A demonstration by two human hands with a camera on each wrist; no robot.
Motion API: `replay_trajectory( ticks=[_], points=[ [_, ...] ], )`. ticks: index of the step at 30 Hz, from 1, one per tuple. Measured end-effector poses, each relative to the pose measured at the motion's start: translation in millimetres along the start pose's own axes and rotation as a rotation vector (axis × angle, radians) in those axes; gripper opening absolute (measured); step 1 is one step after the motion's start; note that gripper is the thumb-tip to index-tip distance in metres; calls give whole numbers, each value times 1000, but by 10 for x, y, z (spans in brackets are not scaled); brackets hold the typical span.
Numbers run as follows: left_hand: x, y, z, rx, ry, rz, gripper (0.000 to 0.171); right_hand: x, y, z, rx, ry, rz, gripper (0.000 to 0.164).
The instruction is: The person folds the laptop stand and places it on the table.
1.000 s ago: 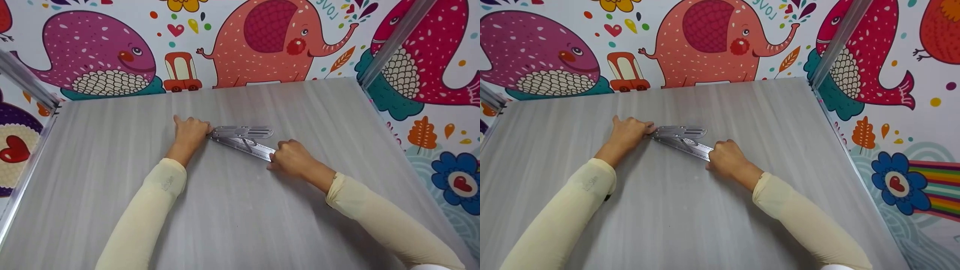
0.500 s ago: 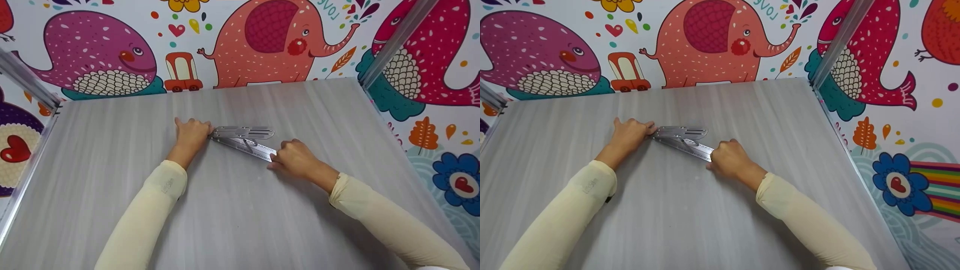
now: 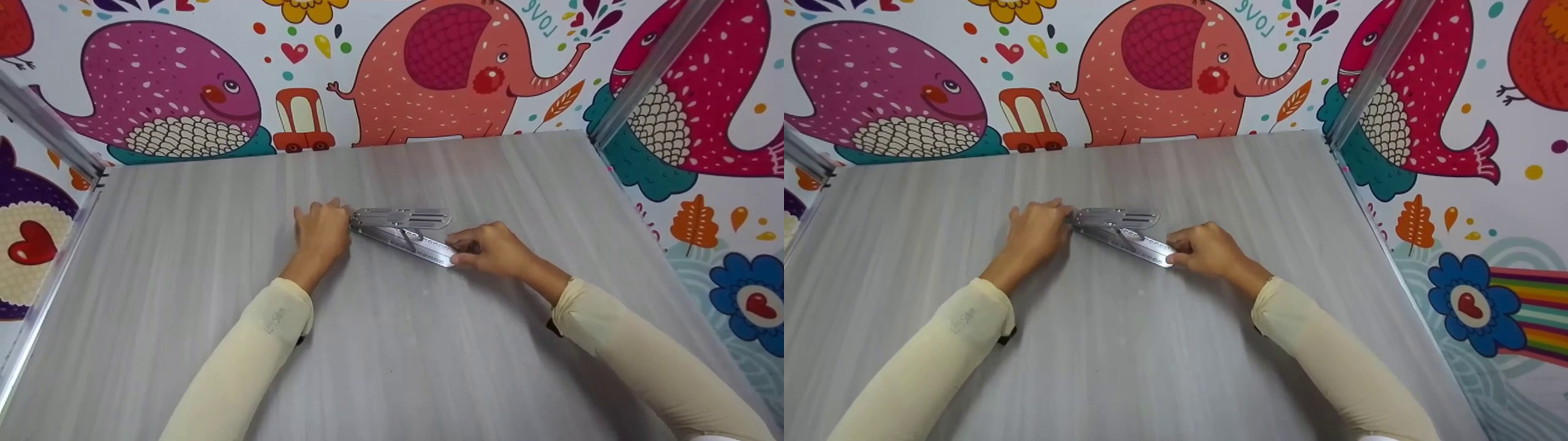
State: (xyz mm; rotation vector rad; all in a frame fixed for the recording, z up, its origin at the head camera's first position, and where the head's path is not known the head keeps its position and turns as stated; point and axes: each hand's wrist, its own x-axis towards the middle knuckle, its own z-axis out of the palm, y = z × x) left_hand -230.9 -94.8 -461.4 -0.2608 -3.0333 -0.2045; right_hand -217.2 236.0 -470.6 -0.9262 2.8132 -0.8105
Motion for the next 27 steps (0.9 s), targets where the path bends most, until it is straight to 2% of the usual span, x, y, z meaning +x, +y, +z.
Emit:
replay_trajectory(
  ticks=[5,10,16,21,27],
  points=[
    [-51,120,-65,-135,21,71,37,51,17,43,50,9,66,68],
    [-83,249,-75,-257,19,145,41,123,18,49,84,-1,72,63],
    [-92,380,-40,-275,45,135,39,207,37,21,56,-61,33,60],
    [-100,441,3,-296,99,123,37,248,42,14,37,-133,18,54],
    [-87,502,26,-343,145,93,33,255,-12,8,39,-151,55,52]
  ],
)
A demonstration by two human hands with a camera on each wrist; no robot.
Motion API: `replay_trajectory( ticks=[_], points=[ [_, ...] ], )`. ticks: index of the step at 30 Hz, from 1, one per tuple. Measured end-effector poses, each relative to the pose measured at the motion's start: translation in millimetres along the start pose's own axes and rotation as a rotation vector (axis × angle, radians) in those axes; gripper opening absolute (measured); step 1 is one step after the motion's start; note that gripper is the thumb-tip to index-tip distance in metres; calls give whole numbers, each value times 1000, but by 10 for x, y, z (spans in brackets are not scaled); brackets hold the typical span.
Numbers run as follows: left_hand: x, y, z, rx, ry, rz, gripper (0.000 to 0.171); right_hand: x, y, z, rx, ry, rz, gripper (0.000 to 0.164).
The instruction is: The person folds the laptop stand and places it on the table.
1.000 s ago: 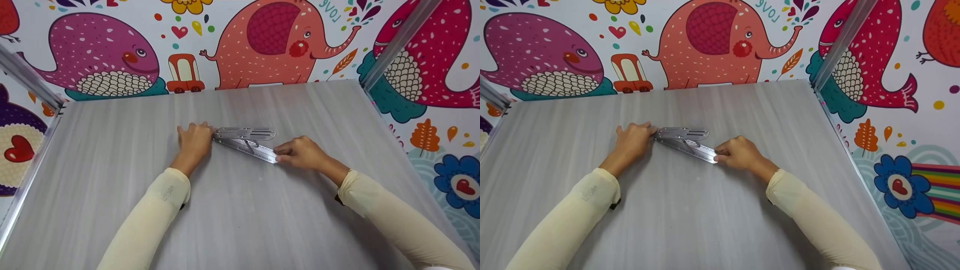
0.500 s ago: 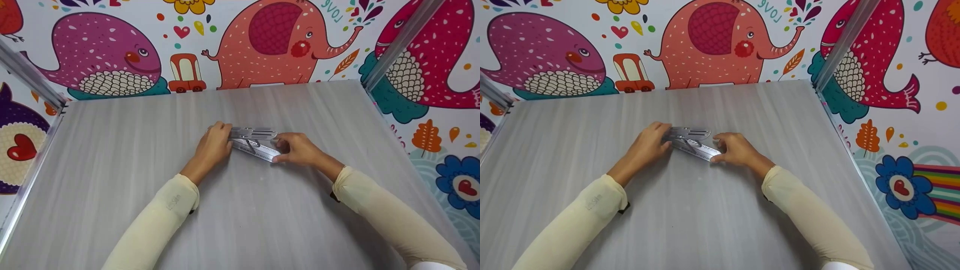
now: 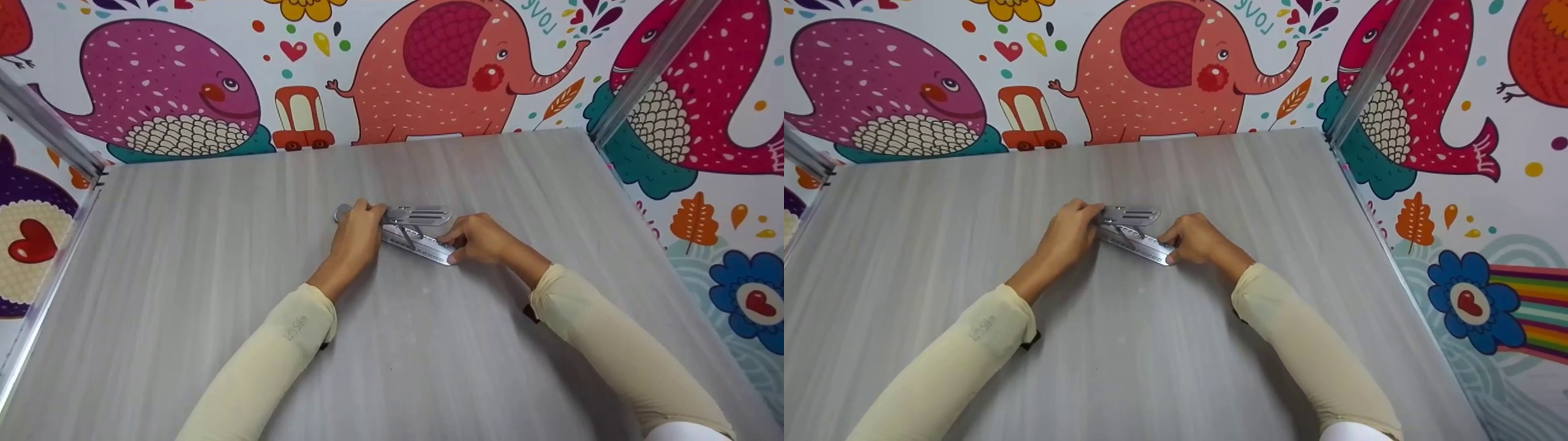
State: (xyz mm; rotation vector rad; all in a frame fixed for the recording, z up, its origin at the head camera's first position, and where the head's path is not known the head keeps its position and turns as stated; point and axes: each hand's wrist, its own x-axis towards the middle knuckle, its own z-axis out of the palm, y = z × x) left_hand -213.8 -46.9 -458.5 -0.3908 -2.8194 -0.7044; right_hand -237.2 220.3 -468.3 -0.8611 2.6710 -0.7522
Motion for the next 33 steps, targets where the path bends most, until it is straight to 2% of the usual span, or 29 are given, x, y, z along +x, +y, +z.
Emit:
replay_trajectory(
  ticks=[5,9,13,16,20,22,28,30,33],
  points=[
    [25,10,25,-39,14,15,34,-6,-55,9,30,-6,78,51],
    [87,-7,31,-71,-3,38,38,-29,-123,30,23,-26,89,51],
    [182,-30,9,-95,-69,54,41,-68,-210,92,-9,-12,64,53],
    [250,-43,-15,-114,-143,69,41,-101,-327,182,-44,13,46,57],
    [317,-52,-30,-139,-242,81,43,-135,-542,357,-40,41,40,64],
    [345,-56,-31,-152,-276,89,44,-148,-638,434,-22,60,56,63],
    [420,-119,-67,-182,-336,149,54,-150,-805,524,-18,111,149,64],
    [444,-140,-79,-187,-360,165,56,-146,-820,536,-29,117,156,63],
    [478,-162,-85,-196,-389,186,57,-134,-839,558,-43,120,136,52]
  ],
)
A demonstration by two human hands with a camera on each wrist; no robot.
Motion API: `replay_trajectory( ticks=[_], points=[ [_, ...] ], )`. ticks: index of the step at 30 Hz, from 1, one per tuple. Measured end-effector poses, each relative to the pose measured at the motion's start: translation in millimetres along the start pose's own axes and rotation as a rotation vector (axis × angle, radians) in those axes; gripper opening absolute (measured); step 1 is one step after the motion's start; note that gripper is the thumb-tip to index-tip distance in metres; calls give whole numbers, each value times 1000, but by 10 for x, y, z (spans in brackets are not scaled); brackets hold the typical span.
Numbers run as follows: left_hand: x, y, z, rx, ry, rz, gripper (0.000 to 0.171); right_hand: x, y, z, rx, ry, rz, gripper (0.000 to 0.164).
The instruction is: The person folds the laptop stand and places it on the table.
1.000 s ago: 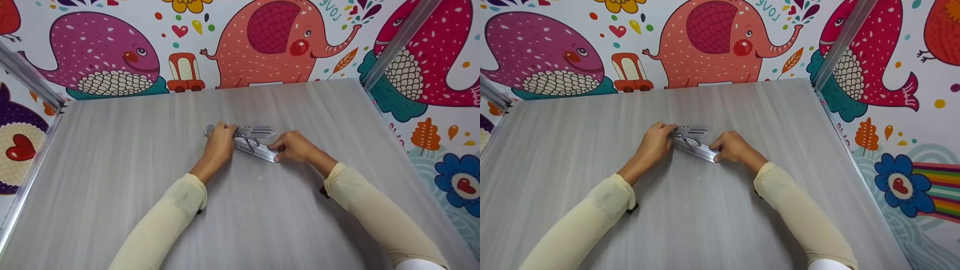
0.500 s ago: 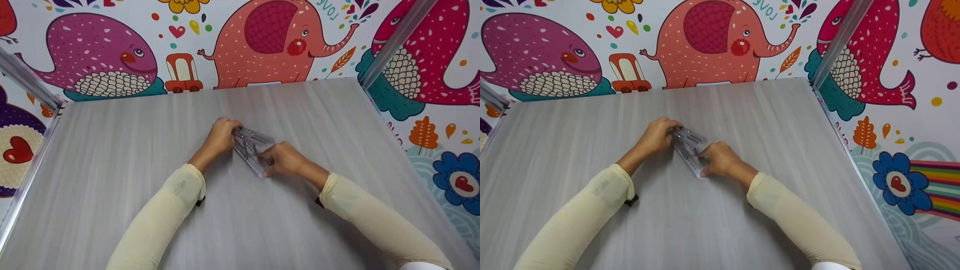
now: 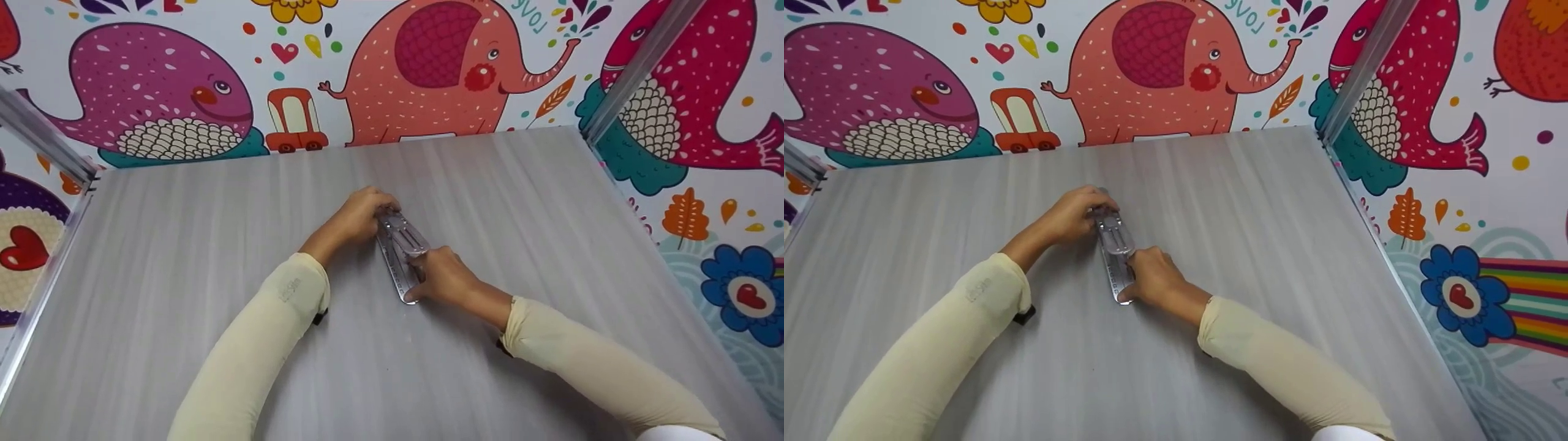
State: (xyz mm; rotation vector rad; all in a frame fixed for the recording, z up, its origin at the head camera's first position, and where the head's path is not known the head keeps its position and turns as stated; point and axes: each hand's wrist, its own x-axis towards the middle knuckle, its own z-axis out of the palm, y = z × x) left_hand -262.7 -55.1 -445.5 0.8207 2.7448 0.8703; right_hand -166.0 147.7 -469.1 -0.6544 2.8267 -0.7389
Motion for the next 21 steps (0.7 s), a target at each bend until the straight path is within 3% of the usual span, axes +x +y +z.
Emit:
replay_trajectory(
  ticks=[4,12,17,21],
  points=[
    [65,-11,8,-22,-18,27,53,-11,-17,19,-14,17,-14,40],
    [114,-65,15,-44,27,10,49,7,-79,59,-43,63,58,46],
    [133,-69,33,-38,72,-23,42,40,-103,59,-100,64,37,47],
    [144,-75,45,-40,83,-37,38,65,-118,64,-84,69,-10,46]
  ],
)
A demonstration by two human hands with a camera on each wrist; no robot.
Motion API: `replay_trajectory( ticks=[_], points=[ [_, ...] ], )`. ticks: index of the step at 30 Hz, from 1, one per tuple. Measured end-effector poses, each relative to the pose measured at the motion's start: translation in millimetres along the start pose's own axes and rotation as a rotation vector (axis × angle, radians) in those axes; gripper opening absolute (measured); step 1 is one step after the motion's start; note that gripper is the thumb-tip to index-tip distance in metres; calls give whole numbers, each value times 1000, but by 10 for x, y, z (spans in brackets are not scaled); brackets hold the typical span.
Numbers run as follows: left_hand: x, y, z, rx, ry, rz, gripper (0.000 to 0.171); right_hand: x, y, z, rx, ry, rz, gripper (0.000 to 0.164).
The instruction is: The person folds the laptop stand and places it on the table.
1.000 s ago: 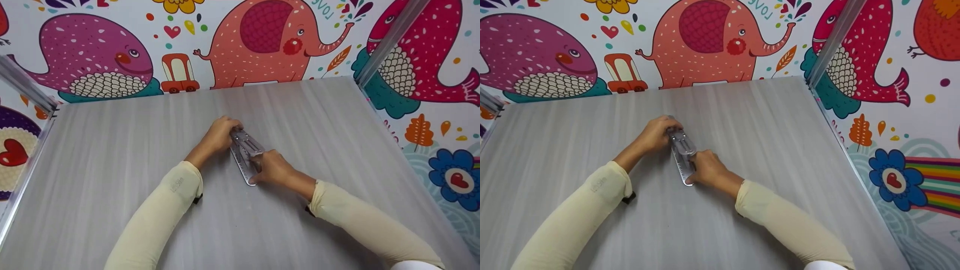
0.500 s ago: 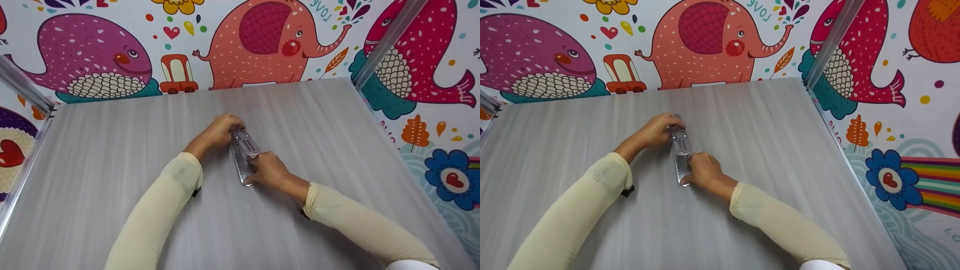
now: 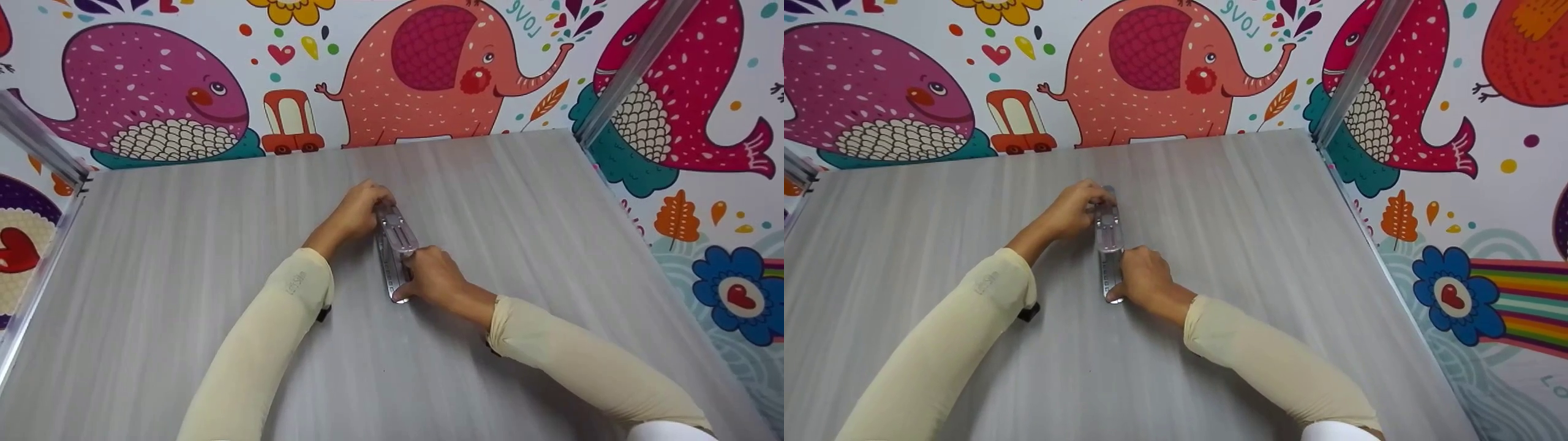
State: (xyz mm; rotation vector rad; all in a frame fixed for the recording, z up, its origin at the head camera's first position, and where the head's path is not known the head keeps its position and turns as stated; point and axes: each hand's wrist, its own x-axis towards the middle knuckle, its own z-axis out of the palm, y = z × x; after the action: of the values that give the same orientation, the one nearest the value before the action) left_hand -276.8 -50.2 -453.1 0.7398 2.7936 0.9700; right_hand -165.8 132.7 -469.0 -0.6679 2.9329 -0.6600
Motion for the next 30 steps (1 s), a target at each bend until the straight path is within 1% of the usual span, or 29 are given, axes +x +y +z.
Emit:
replay_trajectory(
  ticks=[2,6,11,15,17,19,22,24,26,27,28,29,30],
  points=[
    [-3,-5,-2,-8,-2,-18,38,18,-6,6,14,8,-19,46],
    [-14,-17,-17,-25,10,-51,38,64,-20,12,33,4,-12,45],
    [-80,-48,-20,-30,34,-87,39,85,-22,27,50,-16,-11,45],
    [-188,-70,-5,-29,43,-120,49,63,25,30,78,-35,-40,45],
    [-253,-76,3,-17,57,-126,54,52,66,11,112,-48,-50,42],
    [-325,-72,10,-12,70,-151,57,50,119,-13,158,-71,-46,37],
    [-441,-46,11,-15,92,-191,52,50,198,-80,228,-106,-20,30],
    [-519,-17,9,-28,106,-212,45,54,251,-126,260,-110,-4,22],
    [-591,21,6,-54,118,-224,39,57,295,-177,310,-110,30,19],
    [-622,42,8,-75,124,-234,36,60,317,-199,361,-112,55,20],
    [-652,70,8,-110,119,-257,34,67,331,-219,441,-122,92,21],
    [-684,102,8,-169,103,-286,32,75,341,-238,540,-138,132,24],
    [-713,135,9,-268,77,-328,32,86,349,-253,649,-159,178,27]
  ],
)
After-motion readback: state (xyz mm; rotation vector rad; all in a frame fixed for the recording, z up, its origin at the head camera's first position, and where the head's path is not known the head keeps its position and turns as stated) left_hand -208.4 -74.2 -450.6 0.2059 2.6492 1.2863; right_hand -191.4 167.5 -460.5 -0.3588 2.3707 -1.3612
